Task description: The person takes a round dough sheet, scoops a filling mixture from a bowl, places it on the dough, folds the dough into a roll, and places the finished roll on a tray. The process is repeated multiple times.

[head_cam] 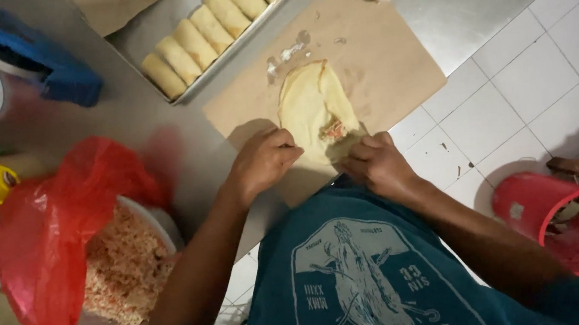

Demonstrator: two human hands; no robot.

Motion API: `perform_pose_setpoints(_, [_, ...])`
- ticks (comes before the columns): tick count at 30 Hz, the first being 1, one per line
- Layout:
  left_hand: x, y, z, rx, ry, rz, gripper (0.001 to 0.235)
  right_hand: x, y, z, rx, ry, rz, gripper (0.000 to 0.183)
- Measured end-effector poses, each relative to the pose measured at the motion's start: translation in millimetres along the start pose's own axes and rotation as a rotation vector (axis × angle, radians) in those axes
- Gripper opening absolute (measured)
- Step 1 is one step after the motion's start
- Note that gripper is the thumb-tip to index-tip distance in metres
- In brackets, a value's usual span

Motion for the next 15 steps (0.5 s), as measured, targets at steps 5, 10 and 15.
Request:
perform_pose_setpoints(5, [-5.2,-0.8,-6.1,0.0,0.004,-0.027,0.016,3.8,-36.2,2.7,-0.027,-0.041,-0.065,0.014])
perform_pose_setpoints(10, [-6.7,2.6,-3.4,0.03,-0.016,0.006,0.019,-19.5,-67.3,10.7,-0.139,-0.028,-0.074,0.017])
perform_pose_setpoints(15, [-16.3,2.2,-4.4,0.131,-0.016,-0.011,0.017,-23.5,-59.0,12.5,-0.214,-0.142,-0.015,0.015])
Point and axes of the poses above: each hand's wrist, its own x-axis towards the middle knuckle, its own y-axis out of the back of the hand, z = x × y, the point moved 10 cm from there along x, towards the middle knuckle, and after that the axes turned 1 degree about y, right-handed, at the moved point
